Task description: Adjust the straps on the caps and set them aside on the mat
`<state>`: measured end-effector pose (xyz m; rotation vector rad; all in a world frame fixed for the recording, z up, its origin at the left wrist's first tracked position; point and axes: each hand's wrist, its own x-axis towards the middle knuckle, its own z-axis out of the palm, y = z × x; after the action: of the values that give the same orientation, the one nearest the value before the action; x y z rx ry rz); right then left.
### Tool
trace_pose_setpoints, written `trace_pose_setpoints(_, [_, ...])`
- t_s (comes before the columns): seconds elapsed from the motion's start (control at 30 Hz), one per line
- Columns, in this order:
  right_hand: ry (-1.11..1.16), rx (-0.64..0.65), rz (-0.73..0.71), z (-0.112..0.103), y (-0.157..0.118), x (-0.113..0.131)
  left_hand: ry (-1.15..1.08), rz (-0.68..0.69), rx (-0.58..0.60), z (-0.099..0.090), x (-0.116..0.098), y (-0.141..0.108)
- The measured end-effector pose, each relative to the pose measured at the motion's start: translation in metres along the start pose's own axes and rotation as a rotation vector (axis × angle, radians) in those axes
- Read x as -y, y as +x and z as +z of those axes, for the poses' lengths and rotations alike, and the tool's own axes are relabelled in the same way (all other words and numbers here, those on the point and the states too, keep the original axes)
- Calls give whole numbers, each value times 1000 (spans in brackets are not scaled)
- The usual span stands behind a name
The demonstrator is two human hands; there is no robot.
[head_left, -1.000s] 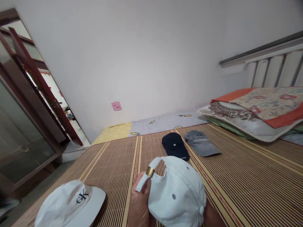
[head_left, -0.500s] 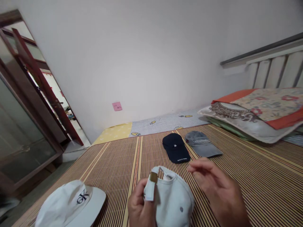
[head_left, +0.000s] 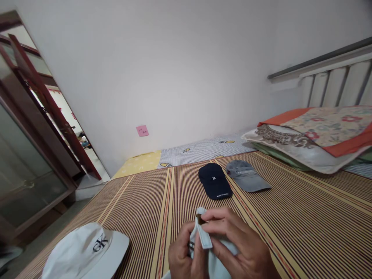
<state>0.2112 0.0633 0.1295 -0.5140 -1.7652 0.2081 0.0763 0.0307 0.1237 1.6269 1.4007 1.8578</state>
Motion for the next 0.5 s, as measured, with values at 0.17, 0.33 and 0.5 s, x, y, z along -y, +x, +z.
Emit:
trace_pose_setpoints(0.17, [-8, -47, -58, 4, 0, 0, 1, -57, 37, 1, 5, 1])
trace_pose_setpoints(0.33, [24, -80, -33, 5, -1, 1, -151, -149, 80, 2, 10, 2])
trace_pose_setpoints(0.5, [173, -186, 241, 3, -5, 6, -242, -277, 103, 2, 7, 5])
